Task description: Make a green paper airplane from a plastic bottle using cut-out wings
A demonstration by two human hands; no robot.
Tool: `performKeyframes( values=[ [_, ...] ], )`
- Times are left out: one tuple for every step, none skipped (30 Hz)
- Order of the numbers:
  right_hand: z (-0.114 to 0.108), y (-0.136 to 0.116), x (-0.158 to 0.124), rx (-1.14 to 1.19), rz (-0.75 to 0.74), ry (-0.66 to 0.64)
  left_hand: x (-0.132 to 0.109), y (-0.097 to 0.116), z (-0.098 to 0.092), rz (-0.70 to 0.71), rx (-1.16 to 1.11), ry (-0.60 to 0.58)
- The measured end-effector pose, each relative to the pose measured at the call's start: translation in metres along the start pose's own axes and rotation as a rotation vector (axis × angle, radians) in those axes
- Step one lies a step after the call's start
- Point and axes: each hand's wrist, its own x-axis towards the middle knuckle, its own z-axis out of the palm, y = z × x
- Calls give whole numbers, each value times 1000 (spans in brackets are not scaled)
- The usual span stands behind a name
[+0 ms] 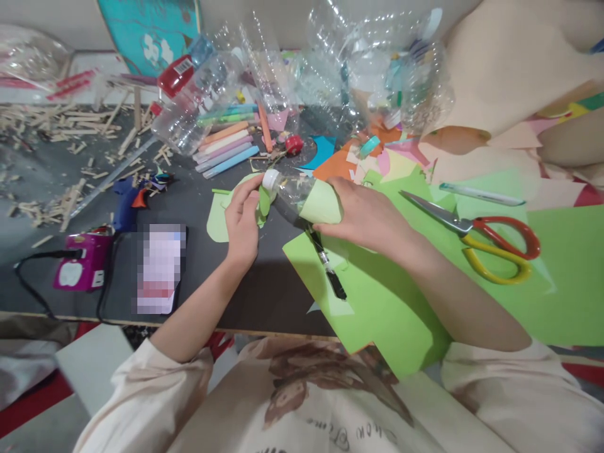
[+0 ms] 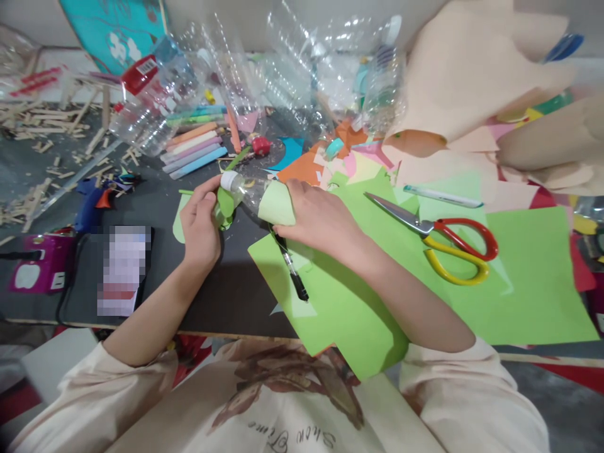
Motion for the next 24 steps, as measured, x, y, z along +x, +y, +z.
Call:
performKeyframes(
  values=[
    [-1,0,0,7,13,-11,0,-1,0,-3,-11,-4],
    [-2,0,0,16,26,-23,0,-2,-1,-5,-19,-8],
    [-3,0,0,25,35,-35,0,-2,-1,-4,-24,-13],
    [-4,0,1,32,41,-42,0,-2,-1,2,-27,-17],
    [-4,1,1,35,46,-46,0,-1,-2,11,-26,-20],
    [-5,1,1,35,47,-47,0,0,-2,18,-19,-20],
    [-5,1,1,35,48,-46,0,1,-2,25,-6,-19],
    [-5,2,0,34,51,-46,0,3,-2,29,12,-19],
    [-5,2,0,34,53,-46,0,4,-3,33,33,-16],
    [-5,2,0,35,54,-45,0,6,-3,36,53,-12],
    [-4,2,0,36,53,-44,0,8,-3,40,70,-10],
    [-4,2,1,37,50,-42,0,9,-3,41,80,-9],
    [-4,2,1,36,50,-40,0,10,-3,41,86,-12],
    [-3,2,1,35,50,-40,-1,11,-3,40,89,-18],
    [-3,2,1,33,53,-41,-1,11,-3,37,89,-28],
    [-3,2,1,30,55,-43,-1,11,-3,33,86,-37],
    [-3,2,1,25,56,-44,-2,10,-3,28,79,-47],
    [-3,2,1,17,53,-42,-2,10,-3,22,70,-57],
    [-3,2,0,8,49,-36,-3,9,-3,16,60,-67],
    [-2,1,0,-3,41,-28,-3,7,-3,8,52,-78],
    [-1,1,-1,-15,36,-20,-3,6,-3,0,49,-90],
    [-1,1,-1,-27,31,-13,-3,5,-4,-5,51,-101],
    [0,0,-2,-38,29,-9,-2,4,-4,-5,58,-109],
    [1,0,-2,-47,24,-9,-2,3,-5,-1,71,-112]
  ],
)
